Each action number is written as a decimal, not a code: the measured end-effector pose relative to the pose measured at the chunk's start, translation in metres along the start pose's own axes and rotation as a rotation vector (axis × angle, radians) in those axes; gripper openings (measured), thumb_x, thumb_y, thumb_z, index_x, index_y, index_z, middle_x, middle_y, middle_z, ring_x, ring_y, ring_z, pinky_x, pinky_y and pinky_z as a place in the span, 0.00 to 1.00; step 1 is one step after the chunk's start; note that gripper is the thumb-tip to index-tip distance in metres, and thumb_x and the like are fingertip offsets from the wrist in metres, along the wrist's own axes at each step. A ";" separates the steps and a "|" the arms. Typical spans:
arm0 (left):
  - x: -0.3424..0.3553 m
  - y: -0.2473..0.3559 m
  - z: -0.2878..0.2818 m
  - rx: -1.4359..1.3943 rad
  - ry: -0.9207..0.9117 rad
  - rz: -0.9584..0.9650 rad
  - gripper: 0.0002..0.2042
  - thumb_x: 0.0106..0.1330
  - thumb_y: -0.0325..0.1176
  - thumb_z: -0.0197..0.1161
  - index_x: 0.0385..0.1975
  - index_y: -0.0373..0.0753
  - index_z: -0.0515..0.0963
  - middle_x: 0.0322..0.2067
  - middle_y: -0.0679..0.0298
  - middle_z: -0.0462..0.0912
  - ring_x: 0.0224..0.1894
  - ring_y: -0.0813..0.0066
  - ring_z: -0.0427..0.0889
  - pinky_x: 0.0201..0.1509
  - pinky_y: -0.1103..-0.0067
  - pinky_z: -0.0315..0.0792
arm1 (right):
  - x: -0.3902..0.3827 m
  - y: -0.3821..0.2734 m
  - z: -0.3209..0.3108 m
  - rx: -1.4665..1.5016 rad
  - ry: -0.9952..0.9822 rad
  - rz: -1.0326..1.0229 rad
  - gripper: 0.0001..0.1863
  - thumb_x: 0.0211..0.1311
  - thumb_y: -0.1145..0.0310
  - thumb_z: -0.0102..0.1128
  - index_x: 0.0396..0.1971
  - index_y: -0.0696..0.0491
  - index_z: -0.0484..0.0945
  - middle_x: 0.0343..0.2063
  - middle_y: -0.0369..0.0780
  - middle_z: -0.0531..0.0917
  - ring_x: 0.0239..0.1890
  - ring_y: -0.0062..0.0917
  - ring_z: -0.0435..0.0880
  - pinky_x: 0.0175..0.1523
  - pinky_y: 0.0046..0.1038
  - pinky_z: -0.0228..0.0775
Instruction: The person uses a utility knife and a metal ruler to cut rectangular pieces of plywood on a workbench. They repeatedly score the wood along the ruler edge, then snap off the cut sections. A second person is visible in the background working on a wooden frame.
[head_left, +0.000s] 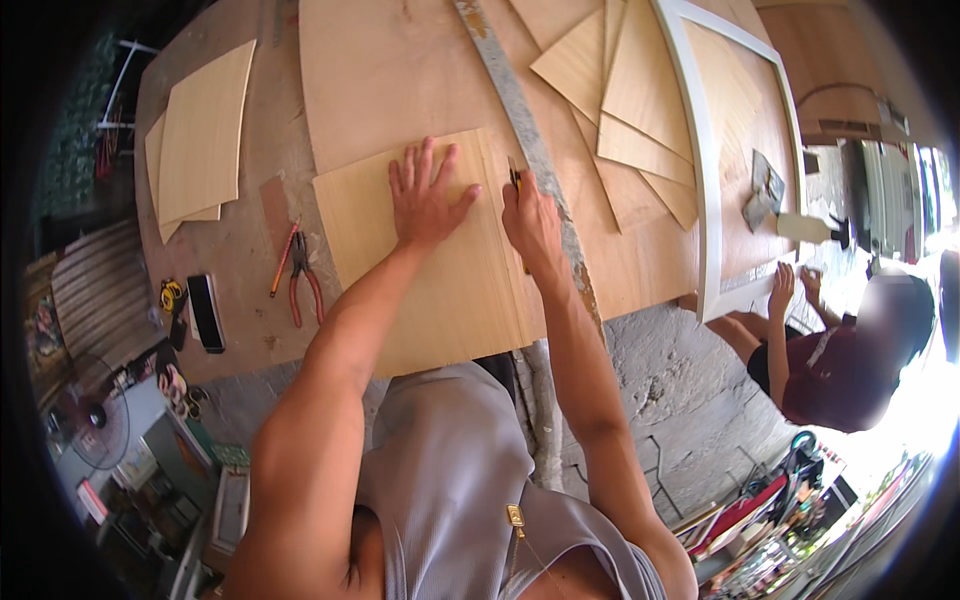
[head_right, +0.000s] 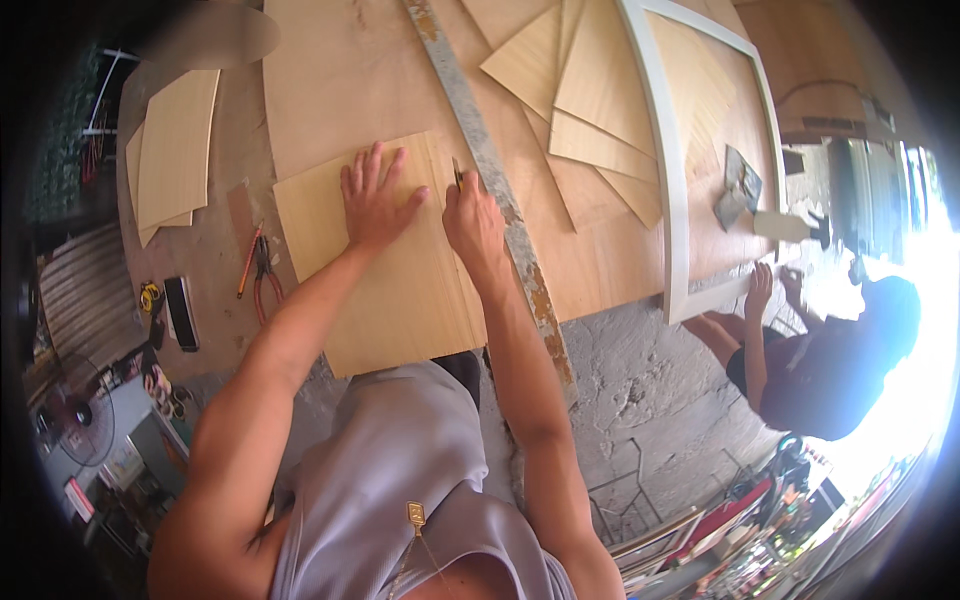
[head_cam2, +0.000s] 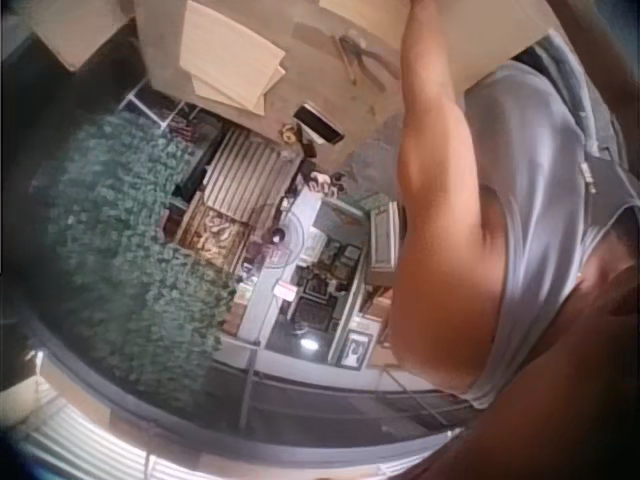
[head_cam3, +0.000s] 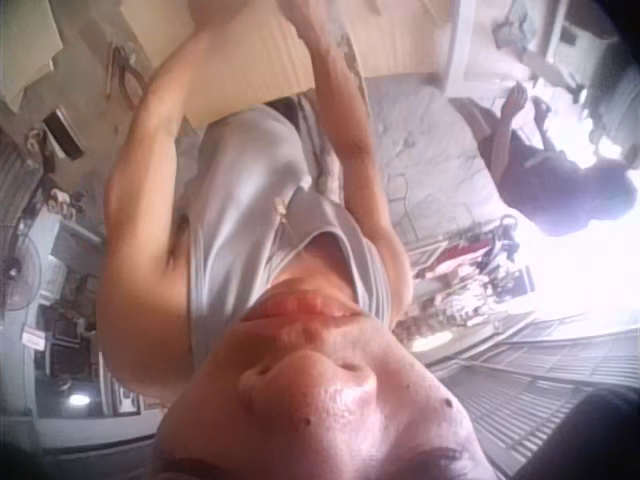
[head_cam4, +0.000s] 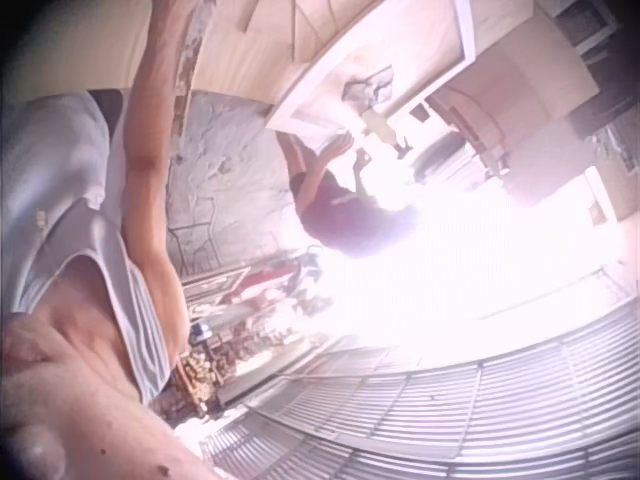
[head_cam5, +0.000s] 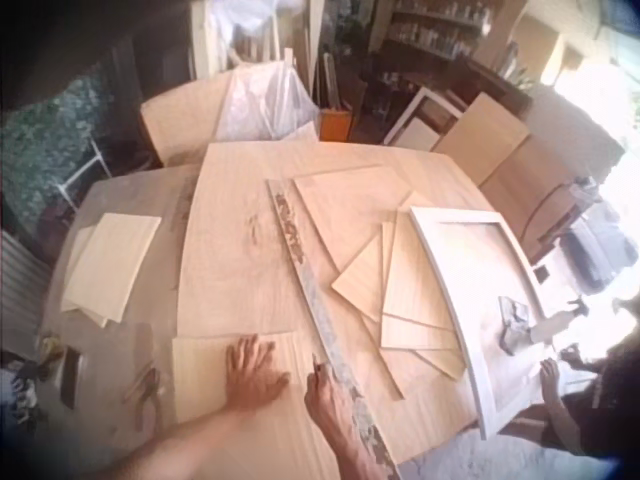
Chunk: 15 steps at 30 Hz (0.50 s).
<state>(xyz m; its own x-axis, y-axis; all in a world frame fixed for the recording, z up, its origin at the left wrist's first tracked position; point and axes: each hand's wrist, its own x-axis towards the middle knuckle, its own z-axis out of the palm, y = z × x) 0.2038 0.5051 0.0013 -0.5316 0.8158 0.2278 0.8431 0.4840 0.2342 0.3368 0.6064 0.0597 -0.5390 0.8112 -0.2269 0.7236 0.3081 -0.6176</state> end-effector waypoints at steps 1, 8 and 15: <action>-0.001 0.001 0.002 -0.026 -0.021 -0.012 0.35 0.62 0.64 0.56 0.67 0.53 0.65 0.69 0.57 0.58 0.71 0.52 0.55 0.72 0.50 0.45 | 0.016 -0.005 0.003 -0.010 -0.031 -0.013 0.15 0.68 0.63 0.50 0.46 0.59 0.69 0.28 0.58 0.81 0.34 0.59 0.79 0.40 0.55 0.69; 0.004 0.007 -0.005 -0.042 -0.202 -0.086 0.35 0.64 0.61 0.54 0.70 0.56 0.60 0.72 0.60 0.53 0.74 0.54 0.48 0.74 0.52 0.39 | 0.060 -0.033 0.012 -0.126 -0.132 0.018 0.17 0.69 0.61 0.46 0.46 0.60 0.70 0.28 0.60 0.81 0.33 0.59 0.82 0.39 0.53 0.74; 0.006 0.004 -0.005 -0.065 -0.223 -0.095 0.35 0.64 0.61 0.55 0.70 0.56 0.59 0.72 0.59 0.51 0.74 0.54 0.48 0.74 0.52 0.39 | 0.063 -0.044 0.005 -0.181 -0.189 -0.002 0.16 0.69 0.63 0.46 0.44 0.62 0.71 0.26 0.60 0.81 0.32 0.56 0.83 0.37 0.51 0.75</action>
<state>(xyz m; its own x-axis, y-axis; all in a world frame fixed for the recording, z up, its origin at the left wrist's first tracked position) 0.2037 0.5109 0.0087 -0.5714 0.8206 -0.0108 0.7793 0.5466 0.3065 0.2687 0.6415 0.0684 -0.5991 0.7085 -0.3730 0.7787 0.4070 -0.4775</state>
